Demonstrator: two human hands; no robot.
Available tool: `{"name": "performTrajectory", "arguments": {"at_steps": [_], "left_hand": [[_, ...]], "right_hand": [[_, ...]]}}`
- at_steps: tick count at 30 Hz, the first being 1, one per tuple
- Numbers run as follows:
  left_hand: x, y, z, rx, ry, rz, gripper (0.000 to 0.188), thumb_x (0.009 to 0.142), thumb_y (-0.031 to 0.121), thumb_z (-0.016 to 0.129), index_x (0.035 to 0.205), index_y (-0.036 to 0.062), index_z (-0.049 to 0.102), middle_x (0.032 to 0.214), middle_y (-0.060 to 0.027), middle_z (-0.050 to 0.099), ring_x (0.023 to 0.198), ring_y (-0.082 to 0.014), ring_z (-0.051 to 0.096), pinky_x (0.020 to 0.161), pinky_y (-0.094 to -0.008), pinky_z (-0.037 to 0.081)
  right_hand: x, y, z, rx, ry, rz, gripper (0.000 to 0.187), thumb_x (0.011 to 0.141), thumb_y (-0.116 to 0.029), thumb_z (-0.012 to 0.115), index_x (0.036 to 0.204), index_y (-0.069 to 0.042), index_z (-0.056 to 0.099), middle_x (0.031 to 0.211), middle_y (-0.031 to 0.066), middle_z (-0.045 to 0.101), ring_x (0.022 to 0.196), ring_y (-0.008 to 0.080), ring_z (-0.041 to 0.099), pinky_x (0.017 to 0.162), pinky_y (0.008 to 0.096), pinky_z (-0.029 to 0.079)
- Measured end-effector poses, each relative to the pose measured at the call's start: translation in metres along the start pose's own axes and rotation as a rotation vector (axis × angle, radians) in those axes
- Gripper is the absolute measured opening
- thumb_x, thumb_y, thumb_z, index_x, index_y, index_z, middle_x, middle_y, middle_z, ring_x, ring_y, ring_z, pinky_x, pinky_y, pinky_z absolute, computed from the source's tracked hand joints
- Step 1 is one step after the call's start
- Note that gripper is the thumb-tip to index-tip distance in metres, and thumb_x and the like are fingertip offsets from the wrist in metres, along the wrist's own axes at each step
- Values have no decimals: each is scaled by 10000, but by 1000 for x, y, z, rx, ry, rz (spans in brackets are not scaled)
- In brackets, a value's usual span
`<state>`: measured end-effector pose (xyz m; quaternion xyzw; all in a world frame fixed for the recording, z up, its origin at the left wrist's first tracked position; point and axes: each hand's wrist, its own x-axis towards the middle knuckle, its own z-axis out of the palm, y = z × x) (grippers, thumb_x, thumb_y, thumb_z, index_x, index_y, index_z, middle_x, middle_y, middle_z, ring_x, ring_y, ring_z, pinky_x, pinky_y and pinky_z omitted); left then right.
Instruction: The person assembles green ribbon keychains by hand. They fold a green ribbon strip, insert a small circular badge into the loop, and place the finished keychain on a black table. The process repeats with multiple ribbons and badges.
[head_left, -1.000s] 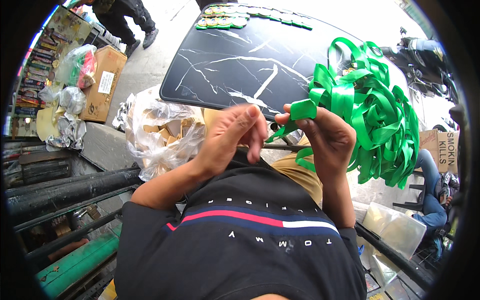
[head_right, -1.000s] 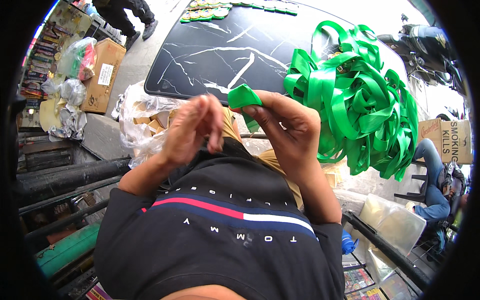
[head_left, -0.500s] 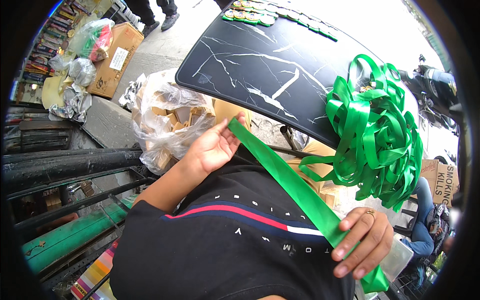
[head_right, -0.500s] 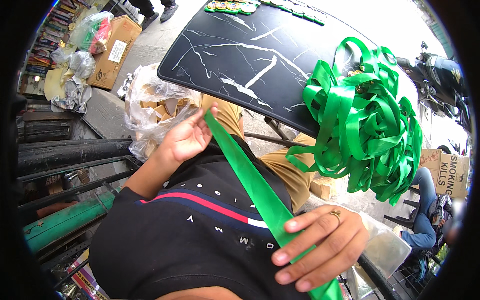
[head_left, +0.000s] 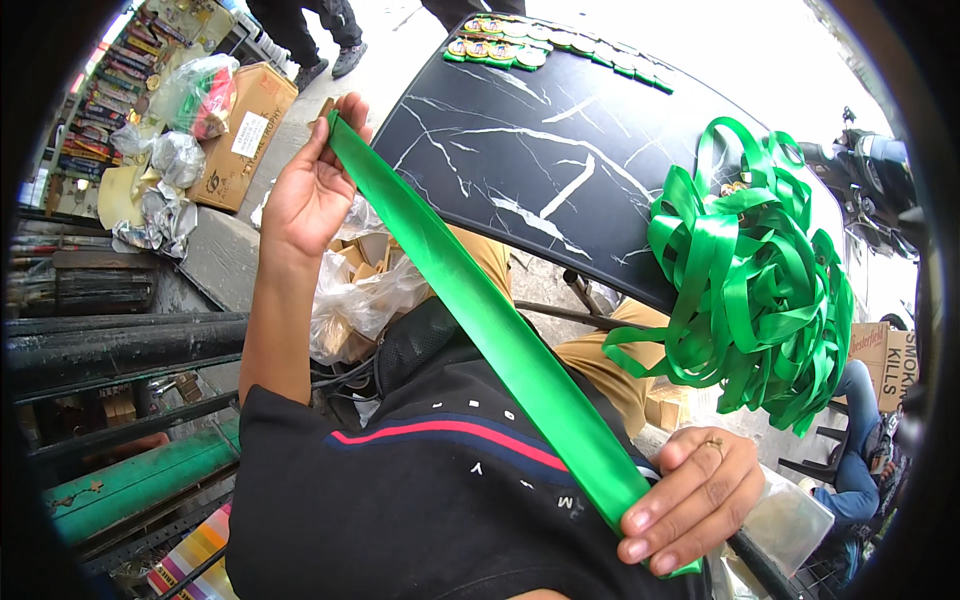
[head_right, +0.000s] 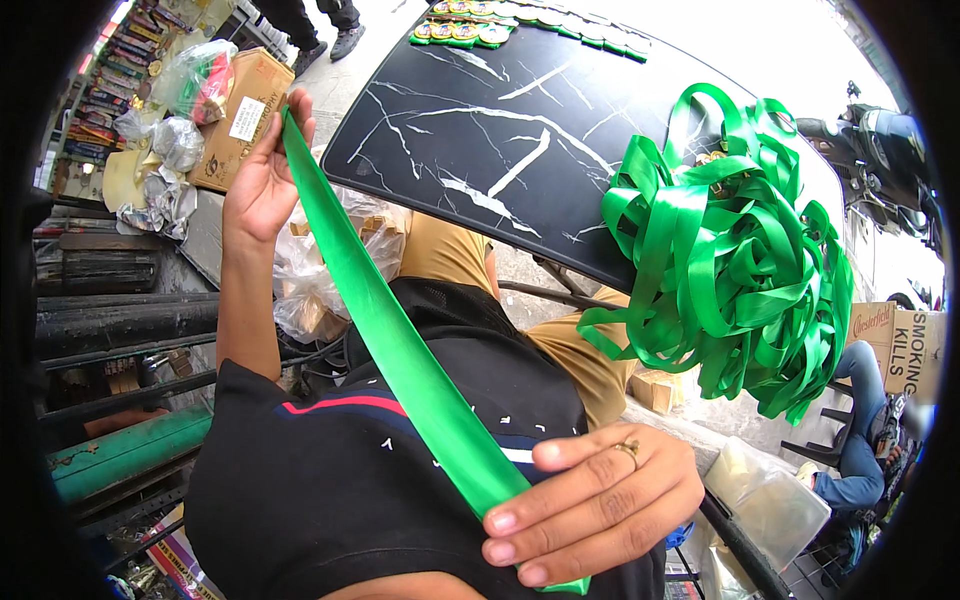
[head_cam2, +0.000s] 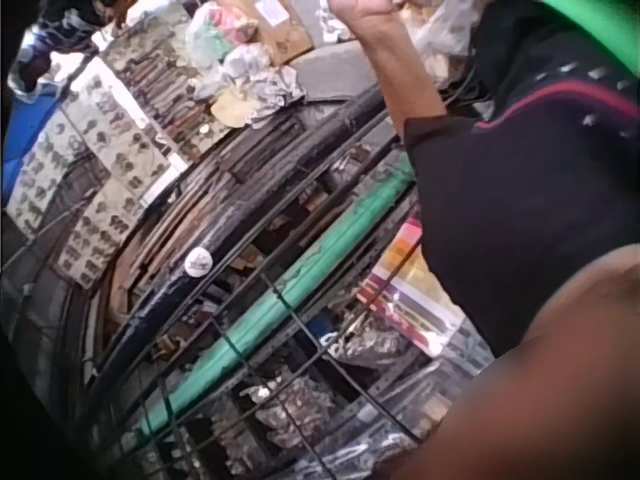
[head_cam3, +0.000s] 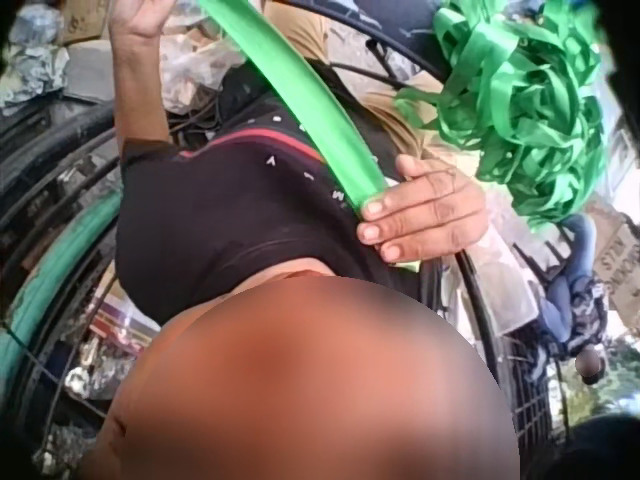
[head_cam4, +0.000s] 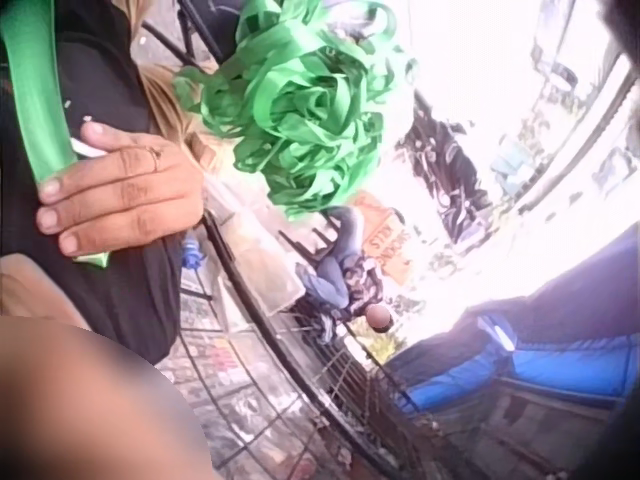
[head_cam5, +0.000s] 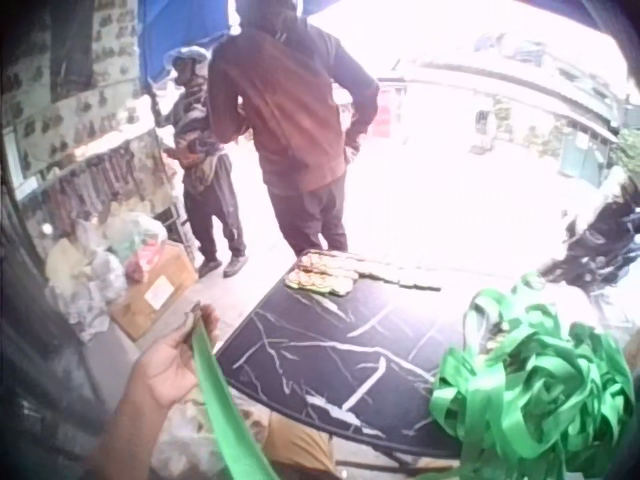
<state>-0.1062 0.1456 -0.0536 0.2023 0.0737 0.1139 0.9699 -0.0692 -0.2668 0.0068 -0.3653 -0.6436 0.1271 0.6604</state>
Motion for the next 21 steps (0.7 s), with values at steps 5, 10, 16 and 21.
{"name": "performTrajectory", "arguments": {"at_steps": [5, 10, 16, 21], "left_hand": [[50, -17, 4, 222, 84, -47, 343, 1003, 98, 490, 1308, -59, 474, 1305, -188, 569, 1235, -283, 556, 1057, -376, 482], [64, -54, 38, 696, -53, 109, 310, 1006, 182, 521, 1192, -56, 591, 1151, -183, 670, 1084, -247, 661, 952, -338, 538], [39, -118, 85, 792, -385, -86, 379, 1009, 217, 519, 1276, -50, 553, 1184, -194, 654, 1102, -258, 650, 951, -377, 532], [17, -152, 100, 755, -448, -221, 307, 997, 123, 537, 1239, -60, 587, 1060, -120, 711, 780, -57, 630, 579, -189, 469]], "right_hand": [[3, -1, -9, -87, -181, 238, 173, 971, -67, 554, 1019, 30, 689, 1042, 173, 717, 1034, 267, 686, 1109, 395, 366], [3, 11, 6, 75, 253, 439, 214, 925, -101, 573, 966, 60, 708, 875, 192, 725, 822, 279, 730, 901, 408, 534], [24, 62, -8, -207, 550, 571, 423, 895, 70, 596, 1314, 74, 533, 949, 149, 716, 836, 199, 709, 731, 281, 561], [31, 90, -14, -28, 775, 441, 684, 912, 57, 593, 1489, 1, 230, 996, 180, 679, 842, 206, 707, 747, 314, 596]]}}
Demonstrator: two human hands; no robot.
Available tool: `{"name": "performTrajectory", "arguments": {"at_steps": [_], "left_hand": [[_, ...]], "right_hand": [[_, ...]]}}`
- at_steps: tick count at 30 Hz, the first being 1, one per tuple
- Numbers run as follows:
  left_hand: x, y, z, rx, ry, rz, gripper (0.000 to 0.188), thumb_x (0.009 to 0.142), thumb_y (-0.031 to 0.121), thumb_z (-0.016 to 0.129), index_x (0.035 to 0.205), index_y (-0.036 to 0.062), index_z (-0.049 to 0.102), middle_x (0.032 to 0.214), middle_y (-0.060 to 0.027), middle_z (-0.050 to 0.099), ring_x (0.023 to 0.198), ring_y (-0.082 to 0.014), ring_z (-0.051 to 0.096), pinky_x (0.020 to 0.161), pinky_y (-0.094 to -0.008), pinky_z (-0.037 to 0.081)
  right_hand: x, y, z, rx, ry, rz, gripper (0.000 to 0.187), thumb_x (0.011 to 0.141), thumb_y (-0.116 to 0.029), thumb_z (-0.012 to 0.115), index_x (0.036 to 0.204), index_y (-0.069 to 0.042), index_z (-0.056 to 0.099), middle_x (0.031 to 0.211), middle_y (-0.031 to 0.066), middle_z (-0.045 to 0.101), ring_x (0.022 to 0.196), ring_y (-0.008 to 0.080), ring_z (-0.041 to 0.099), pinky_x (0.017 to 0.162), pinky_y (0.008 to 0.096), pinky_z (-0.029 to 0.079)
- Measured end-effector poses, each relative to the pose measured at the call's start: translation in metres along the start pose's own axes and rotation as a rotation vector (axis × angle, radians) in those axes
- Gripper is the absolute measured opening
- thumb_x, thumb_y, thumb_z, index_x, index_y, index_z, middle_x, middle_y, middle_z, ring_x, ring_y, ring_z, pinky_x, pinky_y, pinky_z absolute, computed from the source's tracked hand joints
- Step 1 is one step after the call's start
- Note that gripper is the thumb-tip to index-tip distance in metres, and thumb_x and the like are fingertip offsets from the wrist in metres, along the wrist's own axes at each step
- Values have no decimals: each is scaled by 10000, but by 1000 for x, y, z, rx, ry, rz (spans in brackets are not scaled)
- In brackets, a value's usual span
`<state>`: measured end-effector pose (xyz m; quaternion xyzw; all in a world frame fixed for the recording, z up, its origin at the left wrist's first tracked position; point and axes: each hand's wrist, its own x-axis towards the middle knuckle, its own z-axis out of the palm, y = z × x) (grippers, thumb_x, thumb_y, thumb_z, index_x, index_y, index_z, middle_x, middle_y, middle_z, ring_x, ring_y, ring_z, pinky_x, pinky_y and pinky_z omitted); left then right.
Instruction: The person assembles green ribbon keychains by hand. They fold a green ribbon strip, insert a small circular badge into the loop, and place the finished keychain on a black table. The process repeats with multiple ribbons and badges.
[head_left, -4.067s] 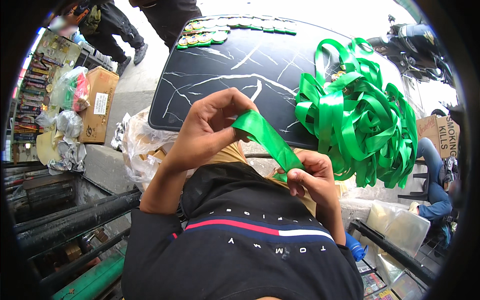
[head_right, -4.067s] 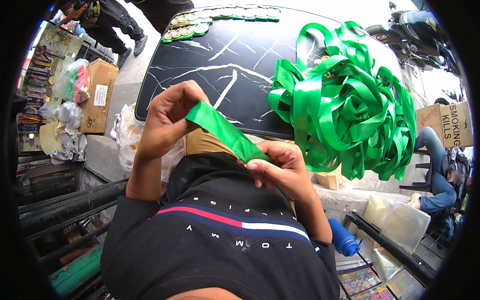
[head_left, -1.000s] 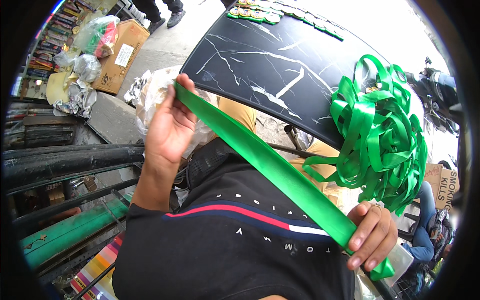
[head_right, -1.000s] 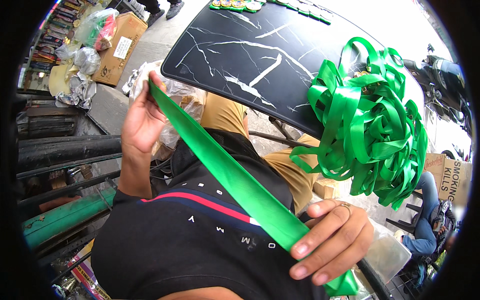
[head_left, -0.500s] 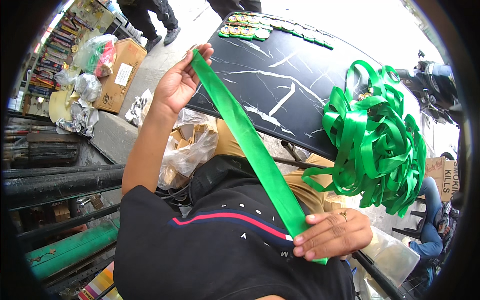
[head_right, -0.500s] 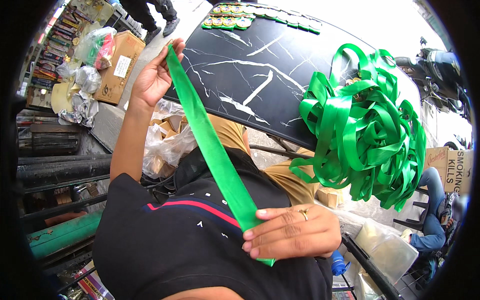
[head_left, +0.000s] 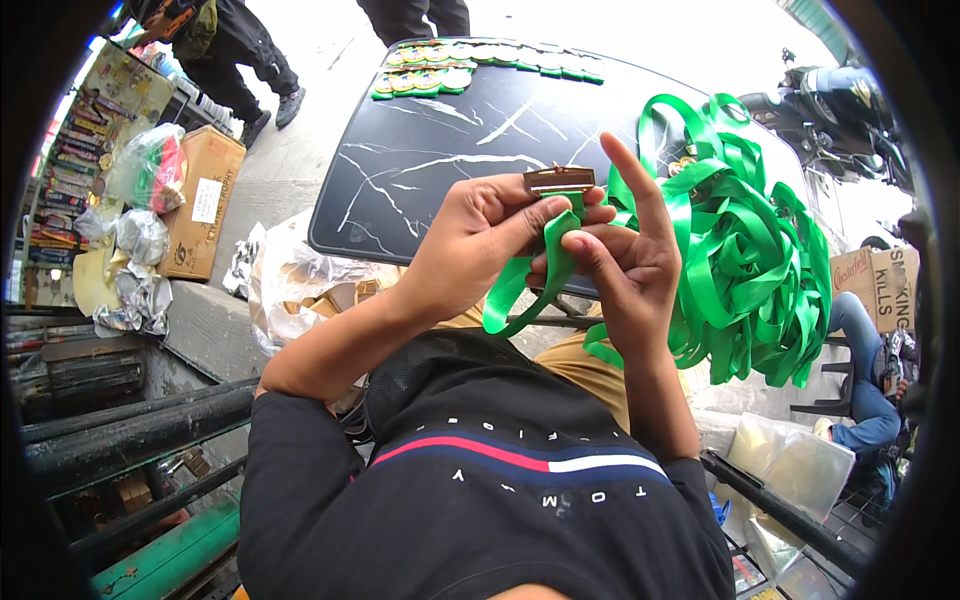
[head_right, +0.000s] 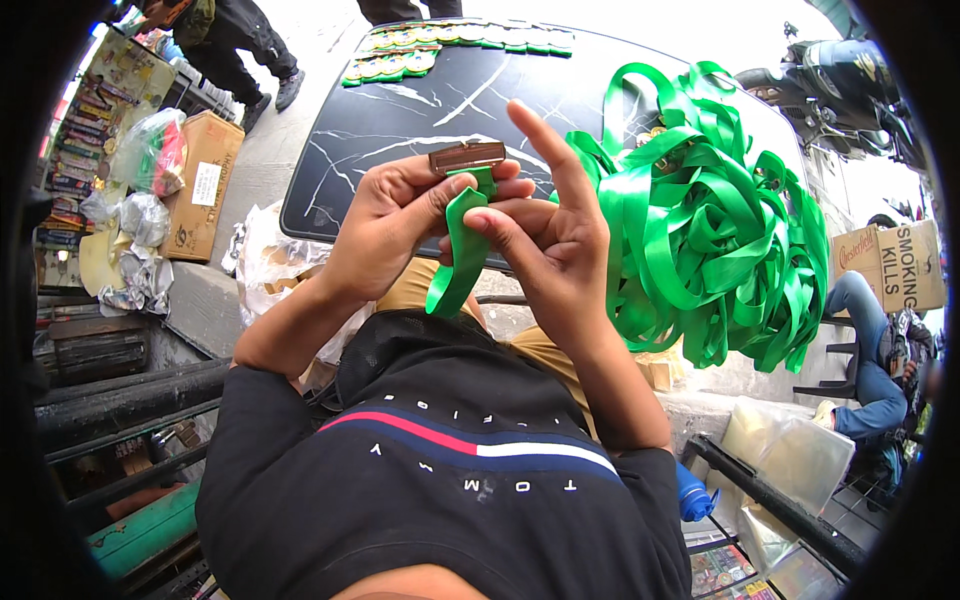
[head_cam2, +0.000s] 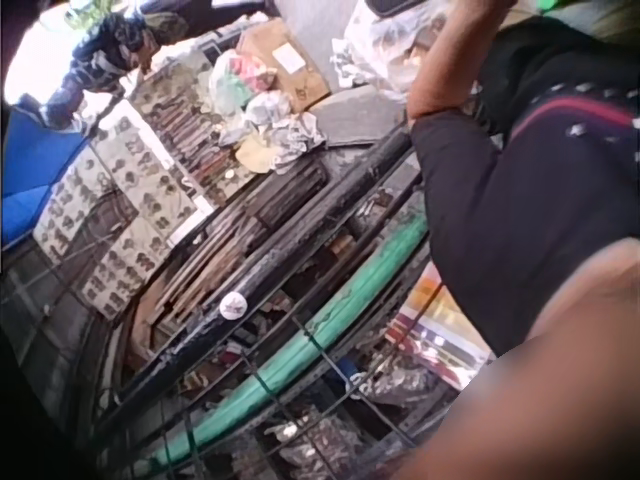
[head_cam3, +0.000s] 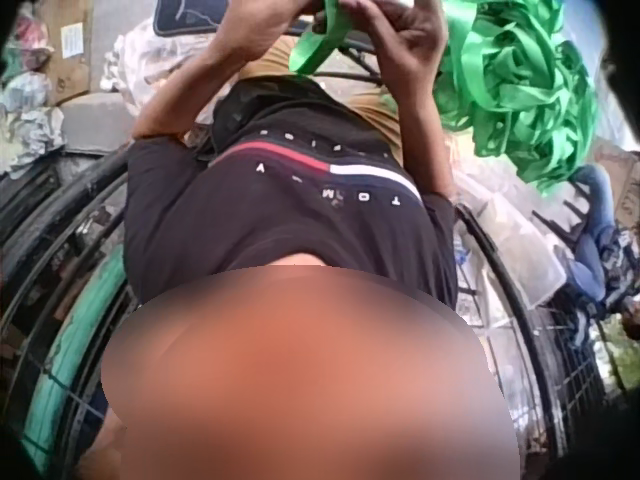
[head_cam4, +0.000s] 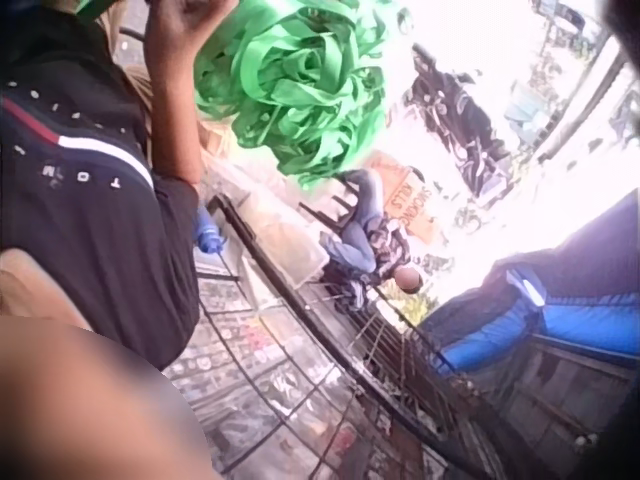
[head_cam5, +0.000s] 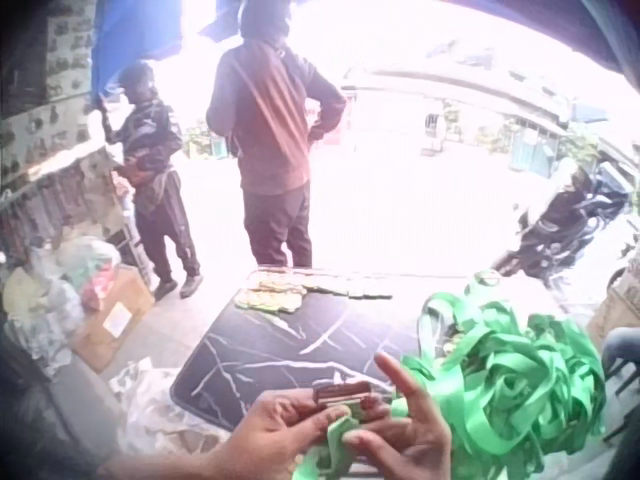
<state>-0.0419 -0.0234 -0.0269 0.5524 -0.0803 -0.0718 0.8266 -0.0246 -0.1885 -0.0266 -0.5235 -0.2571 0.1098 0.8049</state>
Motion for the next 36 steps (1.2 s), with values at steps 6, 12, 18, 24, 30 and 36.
{"name": "performTrajectory", "arguments": {"at_steps": [6, 12, 18, 24, 30, 36], "left_hand": [[1, 0, 6, 37, -101, -56, 395, 1032, 204, 466, 1322, -61, 508, 1258, -206, 607, 1134, -242, 623, 935, -345, 541], [-2, -4, 10, 121, -99, 36, 391, 978, 107, 563, 1312, -88, 505, 1244, -205, 619, 1168, -263, 603, 1003, -367, 489], [3, -9, 9, 252, 24, 80, 359, 997, 130, 532, 1275, -96, 533, 1200, -193, 639, 1125, -257, 626, 1003, -360, 469], [14, -5, 8, 315, 143, 330, 327, 1009, 127, 506, 1256, -83, 550, 1108, -202, 671, 1061, -266, 657, 943, -347, 502], [18, 2, 17, 265, 161, 386, 333, 1022, 141, 479, 1268, -74, 540, 989, -195, 698, 913, -241, 692, 845, -356, 546], [17, 10, 16, 238, 172, 440, 319, 1025, 119, 472, 1264, -81, 540, 1071, -224, 682, 956, -301, 700, 826, -357, 569]], "right_hand": [[-7, -3, -7, -19, 122, 63, 702, 917, 32, 600, 1484, -29, 191, 892, 160, 693, 799, 207, 713, 710, 304, 608], [-8, -2, -18, -5, 81, 106, 696, 920, 25, 595, 1483, -59, 196, 815, 121, 687, 755, 148, 692, 666, 265, 579], [-9, 6, -20, 79, 89, 126, 705, 923, -6, 623, 1492, -103, 218, 874, 6, 613, 705, 40, 589, 623, 184, 461], [-20, 17, -9, 143, 66, 30, 860, 841, -6, 733, 1463, -79, 144, 887, 61, 655, 860, 104, 637, 810, 250, 472], [-28, 37, -3, 34, 77, 25, 611, 816, -32, 758, 1211, -68, 294, 870, 72, 665, 798, 103, 654, 758, 247, 454], [-34, 48, -1, -160, 64, 38, 485, 813, 39, 741, 1111, -50, 369, 977, 113, 697, 968, 174, 679, 843, 273, 517]]}}
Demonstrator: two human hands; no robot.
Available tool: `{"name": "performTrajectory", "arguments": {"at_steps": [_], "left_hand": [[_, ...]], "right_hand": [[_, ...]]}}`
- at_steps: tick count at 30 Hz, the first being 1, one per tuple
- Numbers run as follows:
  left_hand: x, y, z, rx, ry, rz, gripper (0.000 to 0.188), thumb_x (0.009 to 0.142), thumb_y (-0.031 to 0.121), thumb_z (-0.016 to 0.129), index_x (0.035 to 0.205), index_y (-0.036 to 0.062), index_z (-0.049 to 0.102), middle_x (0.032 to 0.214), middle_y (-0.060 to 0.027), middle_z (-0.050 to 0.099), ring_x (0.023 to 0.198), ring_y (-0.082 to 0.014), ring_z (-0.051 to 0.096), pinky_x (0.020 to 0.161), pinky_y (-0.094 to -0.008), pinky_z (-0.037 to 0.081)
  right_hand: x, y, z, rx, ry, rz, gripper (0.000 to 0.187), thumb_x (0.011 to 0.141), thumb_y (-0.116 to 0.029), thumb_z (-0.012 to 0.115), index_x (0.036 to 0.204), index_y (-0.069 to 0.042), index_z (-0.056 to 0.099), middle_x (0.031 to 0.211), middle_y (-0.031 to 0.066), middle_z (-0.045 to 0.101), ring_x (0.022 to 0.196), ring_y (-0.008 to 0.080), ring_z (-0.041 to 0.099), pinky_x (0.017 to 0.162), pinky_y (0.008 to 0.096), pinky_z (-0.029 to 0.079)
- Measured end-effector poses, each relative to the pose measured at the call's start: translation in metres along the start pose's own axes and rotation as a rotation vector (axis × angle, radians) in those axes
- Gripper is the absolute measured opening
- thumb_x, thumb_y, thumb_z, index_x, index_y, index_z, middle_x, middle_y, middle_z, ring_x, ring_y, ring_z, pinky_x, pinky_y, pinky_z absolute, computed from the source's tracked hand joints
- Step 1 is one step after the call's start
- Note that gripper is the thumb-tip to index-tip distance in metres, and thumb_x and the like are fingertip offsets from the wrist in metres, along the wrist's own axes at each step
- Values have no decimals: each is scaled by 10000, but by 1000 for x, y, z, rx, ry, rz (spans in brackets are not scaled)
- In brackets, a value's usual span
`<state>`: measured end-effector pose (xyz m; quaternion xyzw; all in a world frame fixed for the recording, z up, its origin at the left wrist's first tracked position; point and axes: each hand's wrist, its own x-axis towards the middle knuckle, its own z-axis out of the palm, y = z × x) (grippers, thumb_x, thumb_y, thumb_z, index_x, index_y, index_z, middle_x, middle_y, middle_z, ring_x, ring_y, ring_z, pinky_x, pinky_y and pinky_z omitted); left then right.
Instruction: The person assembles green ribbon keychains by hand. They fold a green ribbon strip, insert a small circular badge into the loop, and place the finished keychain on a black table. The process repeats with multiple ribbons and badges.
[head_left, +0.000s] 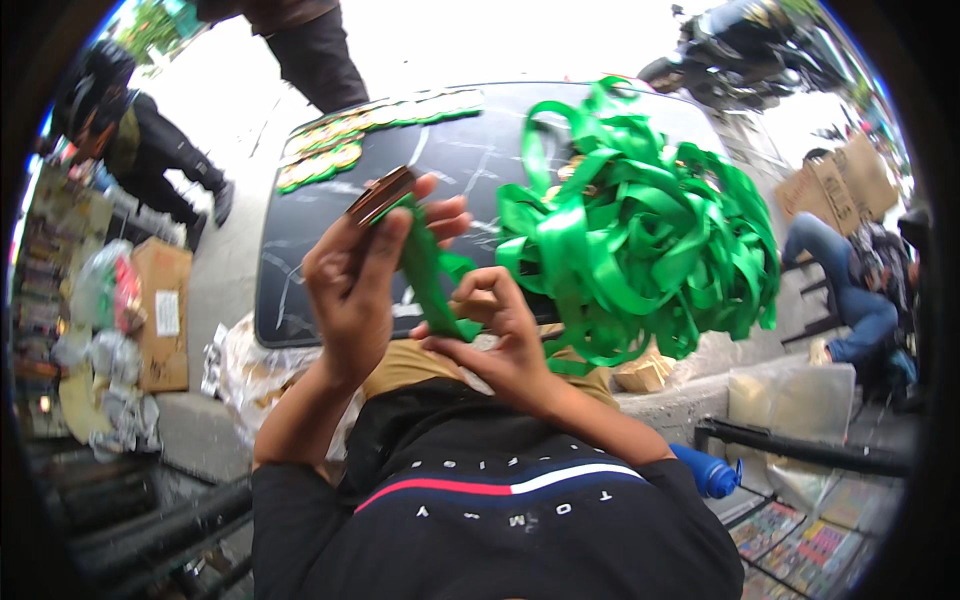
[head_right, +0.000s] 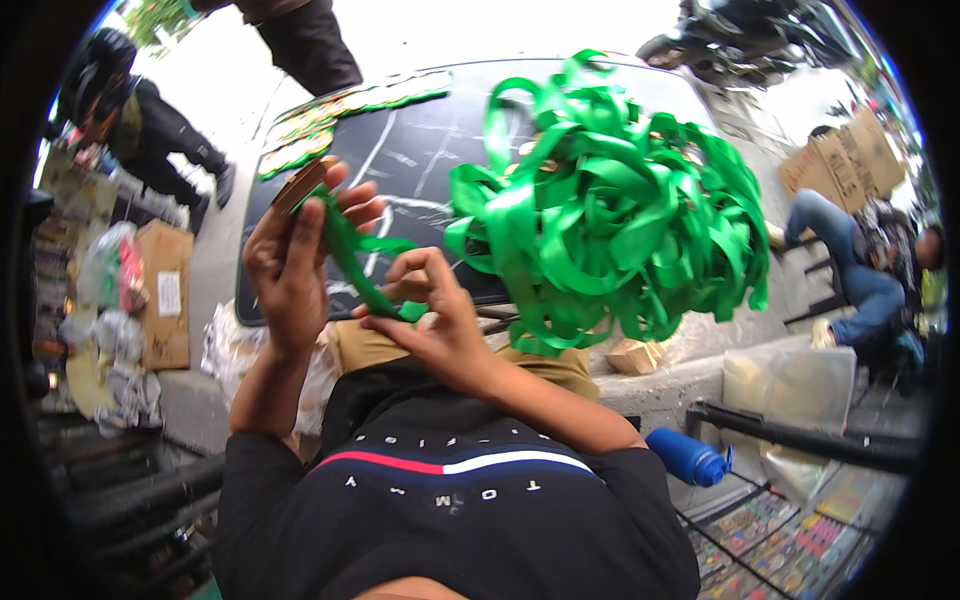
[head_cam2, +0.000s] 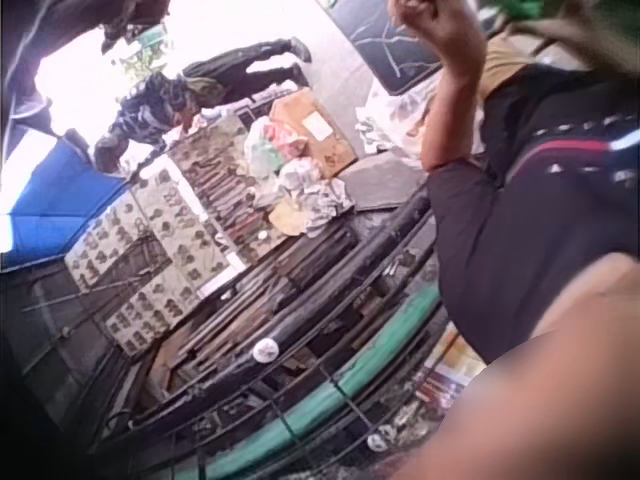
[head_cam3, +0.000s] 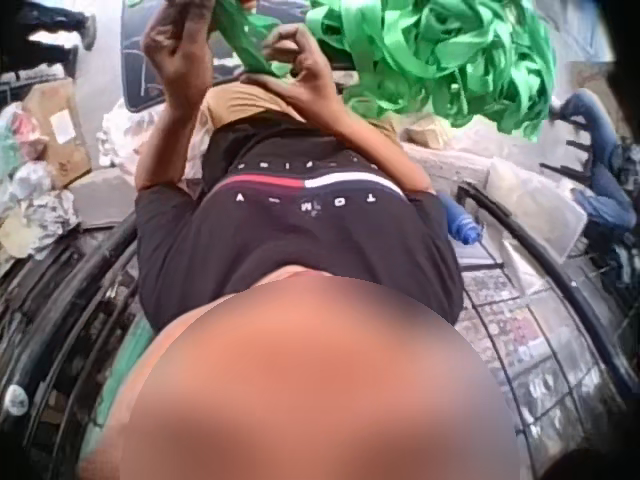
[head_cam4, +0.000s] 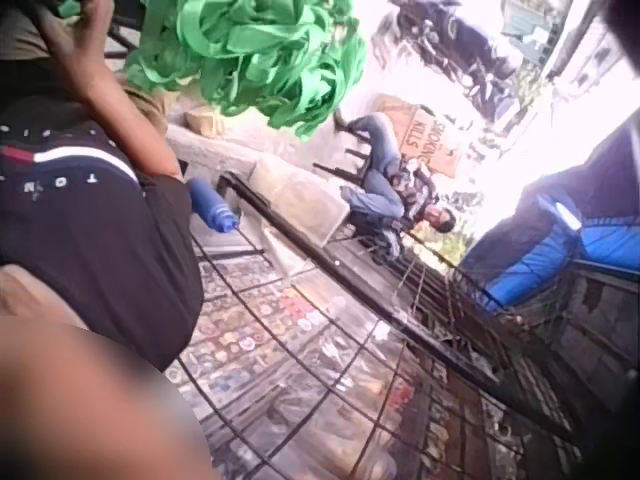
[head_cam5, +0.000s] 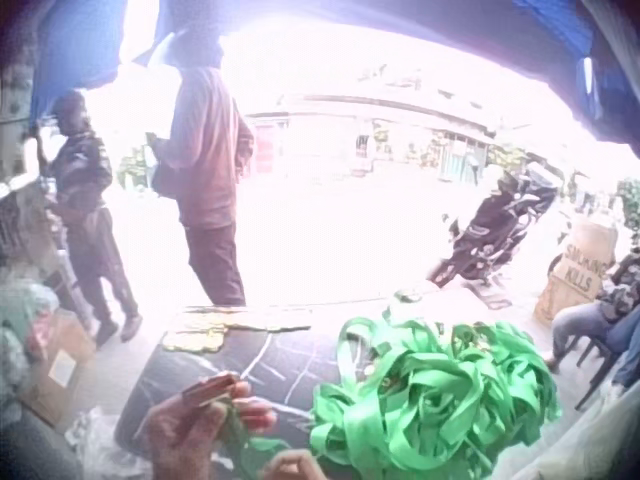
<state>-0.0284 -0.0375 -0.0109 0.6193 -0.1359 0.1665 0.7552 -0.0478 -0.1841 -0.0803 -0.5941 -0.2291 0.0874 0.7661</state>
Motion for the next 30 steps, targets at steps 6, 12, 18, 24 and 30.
{"name": "performTrajectory", "arguments": {"at_steps": [6, 12, 18, 24, 30], "left_hand": [[15, 14, -27, -78, 49, 30, 324, 1023, 165, 488, 1262, -44, 554, 1083, -207, 686, 966, -294, 701, 781, -333, 593], [18, 5, -33, -186, 66, -57, 340, 1026, 203, 480, 1265, -25, 560, 1128, -206, 672, 981, -281, 700, 755, -321, 602], [34, -20, -35, -437, 81, -548, 359, 1027, 211, 474, 1302, -15, 519, 1261, -151, 618, 1131, -219, 636, 825, -319, 582], [8, -38, -5, -641, -238, -879, 389, 1024, 224, 484, 1322, -26, 496, 1287, -135, 601, 1085, -197, 639, 826, -312, 562], [-2, -33, 11, -712, -219, -982, 305, 1017, 135, 462, 1228, -80, 509, 1173, -191, 640, 1060, -301, 662, 835, -389, 590]], "right_hand": [[-14, 4, -11, -345, 30, -67, 208, 839, 45, 690, 1044, 16, 676, 965, 88, 713, 906, 143, 626, 838, 285, 462], [-18, -17, -15, -388, -48, -123, 186, 801, 17, 721, 982, -15, 695, 1024, 118, 680, 964, 213, 594, 852, 327, 459], [-29, -76, -11, -1056, -133, -650, 294, 634, -193, 833, 910, -221, 735, 1127, 33, 595, 1102, 250, 516, 900, 334, 452], [-18, -107, -12, -1278, -271, -927, 351, 722, -289, 795, 1030, -427, 696, 1137, -22, 603, 1100, 177, 571, 1016, 383, 397], [-32, -100, -3, -1178, -376, -805, 415, 651, -144, 848, 932, -395, 675, 1049, -27, 672, 961, 163, 680, 999, 397, 392]]}}
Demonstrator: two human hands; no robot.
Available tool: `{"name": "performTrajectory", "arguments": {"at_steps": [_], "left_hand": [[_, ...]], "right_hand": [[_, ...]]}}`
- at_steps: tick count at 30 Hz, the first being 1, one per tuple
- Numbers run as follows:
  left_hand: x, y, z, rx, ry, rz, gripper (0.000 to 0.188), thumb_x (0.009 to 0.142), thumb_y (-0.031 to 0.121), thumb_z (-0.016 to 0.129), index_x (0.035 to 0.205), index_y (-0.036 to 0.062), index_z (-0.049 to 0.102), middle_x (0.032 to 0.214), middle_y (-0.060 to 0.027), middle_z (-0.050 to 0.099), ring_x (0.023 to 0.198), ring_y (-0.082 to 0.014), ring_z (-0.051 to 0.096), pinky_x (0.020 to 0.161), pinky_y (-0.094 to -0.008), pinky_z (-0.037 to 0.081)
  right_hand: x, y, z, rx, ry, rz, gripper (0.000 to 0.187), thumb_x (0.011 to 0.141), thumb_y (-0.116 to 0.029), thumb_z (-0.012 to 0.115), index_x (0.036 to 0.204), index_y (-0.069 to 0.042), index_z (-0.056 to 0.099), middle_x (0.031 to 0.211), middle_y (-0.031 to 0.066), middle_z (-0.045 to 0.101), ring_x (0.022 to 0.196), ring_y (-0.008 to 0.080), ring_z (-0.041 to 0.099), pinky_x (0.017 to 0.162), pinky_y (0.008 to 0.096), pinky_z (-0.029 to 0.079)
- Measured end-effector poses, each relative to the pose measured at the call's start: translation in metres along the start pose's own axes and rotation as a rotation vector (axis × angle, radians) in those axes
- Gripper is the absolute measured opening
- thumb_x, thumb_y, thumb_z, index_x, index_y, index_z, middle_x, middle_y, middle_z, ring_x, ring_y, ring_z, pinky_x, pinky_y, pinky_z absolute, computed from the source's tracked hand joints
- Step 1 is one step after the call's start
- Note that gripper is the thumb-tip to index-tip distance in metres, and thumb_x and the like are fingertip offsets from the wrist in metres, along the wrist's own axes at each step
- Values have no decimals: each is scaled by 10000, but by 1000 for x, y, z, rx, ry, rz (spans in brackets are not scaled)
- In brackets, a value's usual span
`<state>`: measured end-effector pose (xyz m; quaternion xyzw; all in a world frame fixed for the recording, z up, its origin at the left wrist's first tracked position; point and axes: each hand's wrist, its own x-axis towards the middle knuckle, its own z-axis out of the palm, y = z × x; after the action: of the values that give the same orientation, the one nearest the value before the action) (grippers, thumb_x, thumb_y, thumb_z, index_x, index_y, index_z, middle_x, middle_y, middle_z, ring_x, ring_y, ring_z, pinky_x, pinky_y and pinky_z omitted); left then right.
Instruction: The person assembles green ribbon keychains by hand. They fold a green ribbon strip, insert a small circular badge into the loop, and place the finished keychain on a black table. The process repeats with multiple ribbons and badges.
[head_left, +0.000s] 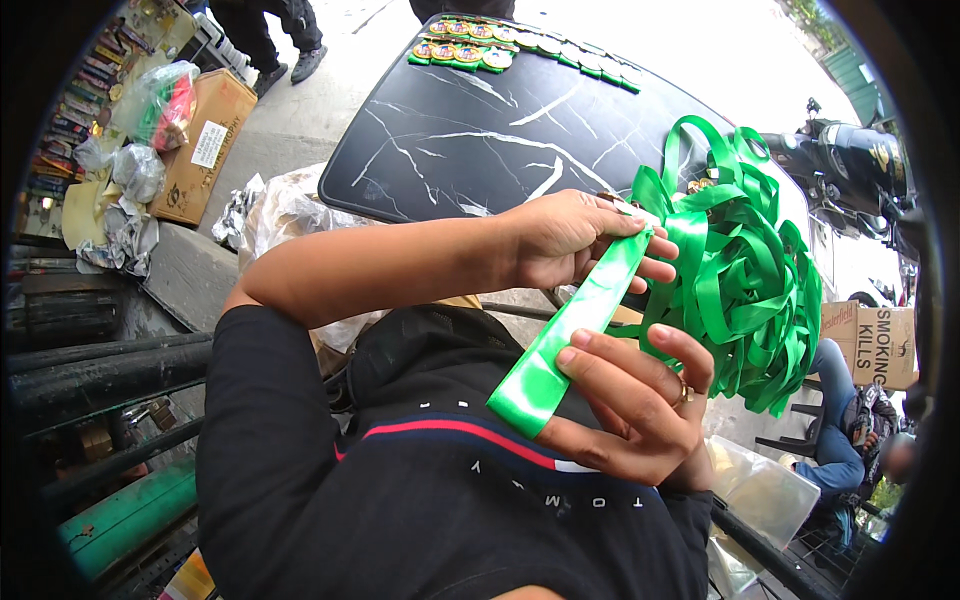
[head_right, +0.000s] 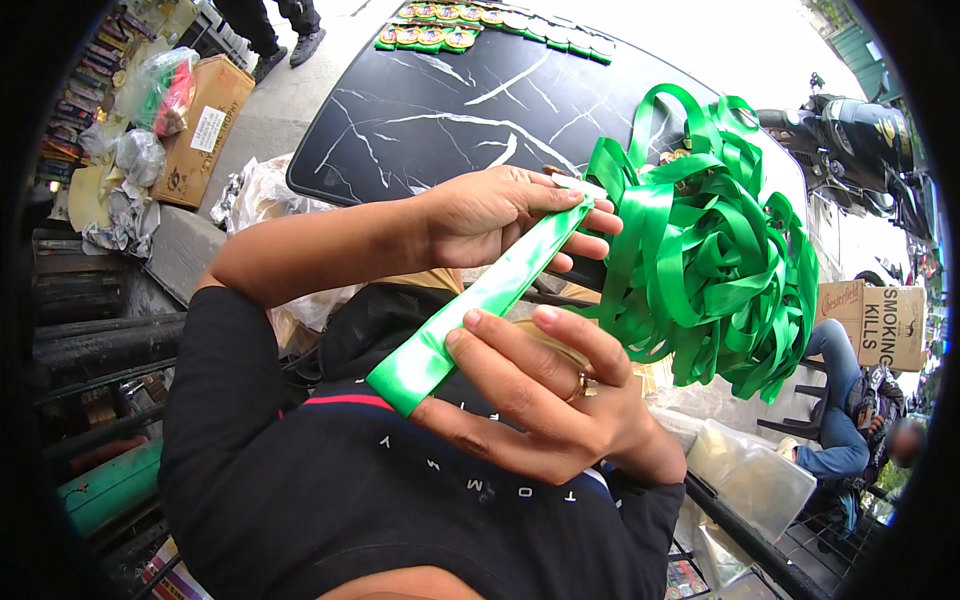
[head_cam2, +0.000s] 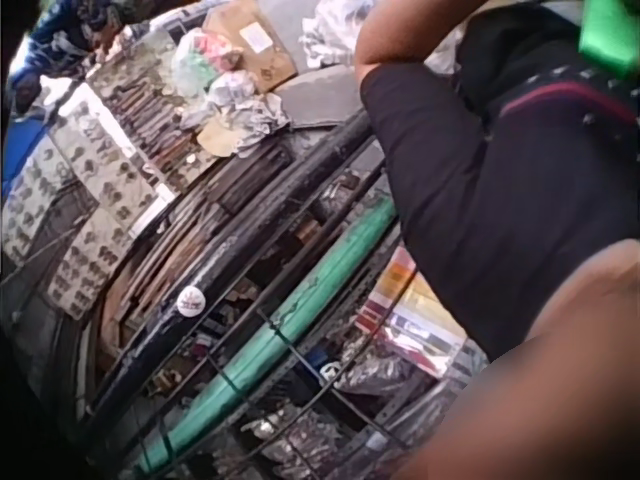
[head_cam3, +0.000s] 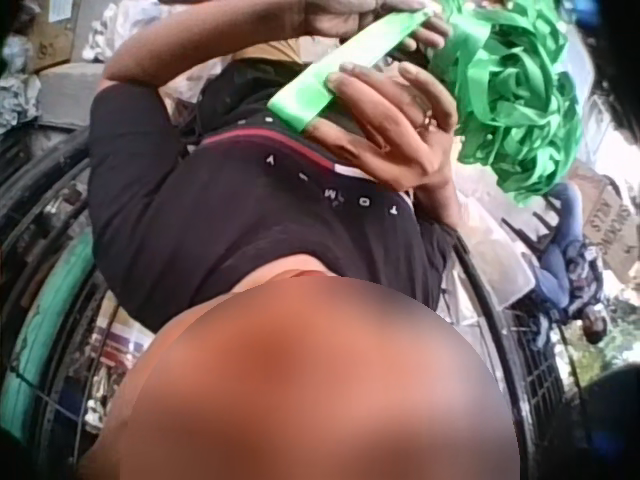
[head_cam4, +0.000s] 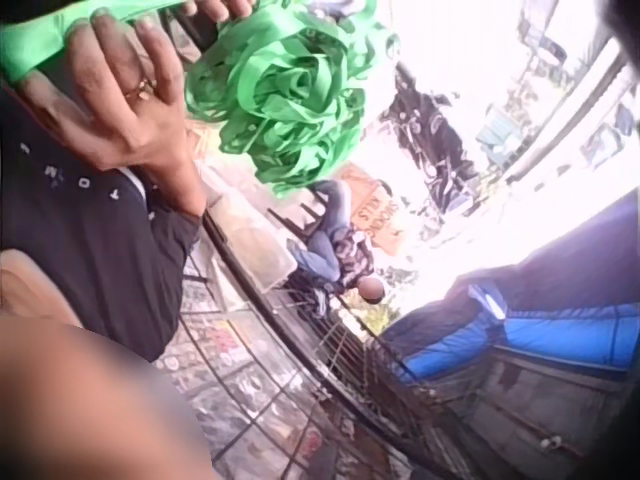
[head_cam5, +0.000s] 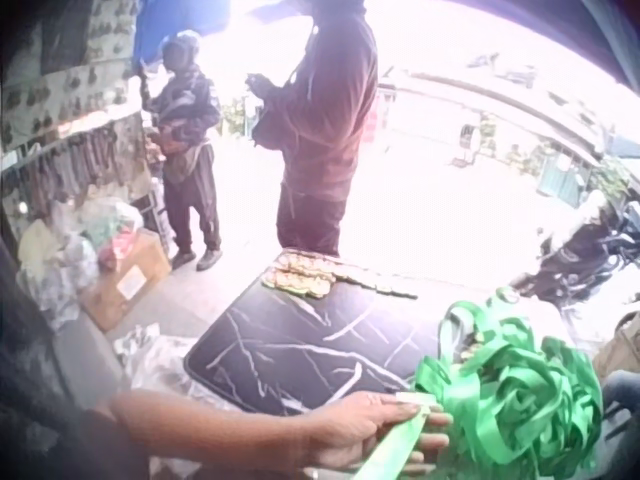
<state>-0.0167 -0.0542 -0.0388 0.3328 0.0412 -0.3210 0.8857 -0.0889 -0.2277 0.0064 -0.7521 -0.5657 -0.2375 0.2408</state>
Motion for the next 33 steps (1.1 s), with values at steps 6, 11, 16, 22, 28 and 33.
{"name": "performTrajectory", "arguments": {"at_steps": [6, 11, 16, 22, 28, 33], "left_hand": [[-17, 33, 2, 231, 33, 288, 394, 1017, 238, 499, 1307, -27, 517, 1242, -158, 631, 987, -239, 697, 744, -318, 613], [-42, 37, 18, 413, 25, 606, 327, 1022, 206, 483, 1252, -16, 550, 1166, -164, 659, 903, -273, 717, 678, -338, 621], [-41, 24, 30, 543, 11, 821, 369, 1026, 215, 473, 1312, -13, 516, 1183, -217, 642, 869, -320, 719, 685, -362, 625], [-35, 23, 28, 473, -59, 718, 272, 998, 82, 514, 1218, -74, 548, 1180, -173, 636, 1014, -239, 668, 822, -337, 594], [-35, 24, 23, 768, -70, 710, 580, 912, 93, 665, 1397, 1, 360, 1229, -188, 611, 1058, -245, 655, 912, -357, 545], [-37, 23, 18, 782, -126, 570, 902, 826, -39, 712, 1511, 79, 137, 1207, -243, 620, 1059, -309, 664, 926, -391, 539]], "right_hand": [[-9, 15, 11, 313, 94, 114, 208, 706, -144, 813, 833, -185, 654, 946, 29, 722, 879, 175, 702, 796, 333, 450], [-19, 22, 43, 938, 467, 573, 527, 748, 117, 742, 1187, -1, 477, 914, 161, 707, 837, 207, 707, 765, 298, 504], [-17, 24, 52, 1066, 545, 833, 765, 744, 111, 743, 1384, -5, 340, 952, 148, 679, 876, 179, 688, 767, 273, 562], [-8, 37, 48, 1146, 436, 893, 851, 743, 66, 732, 1446, -3, 259, 905, 123, 679, 911, 188, 683, 839, 307, 553], [-11, 48, 49, 1149, 427, 911, 877, 737, 56, 766, 1437, 9, 241, 899, 150, 687, 860, 190, 695, 816, 307, 560], [-14, 49, 50, 1149, 445, 882, 875, 737, 72, 764, 1433, 15, 237, 925, 172, 681, 884, 201, 689, 801, 314, 565]]}}
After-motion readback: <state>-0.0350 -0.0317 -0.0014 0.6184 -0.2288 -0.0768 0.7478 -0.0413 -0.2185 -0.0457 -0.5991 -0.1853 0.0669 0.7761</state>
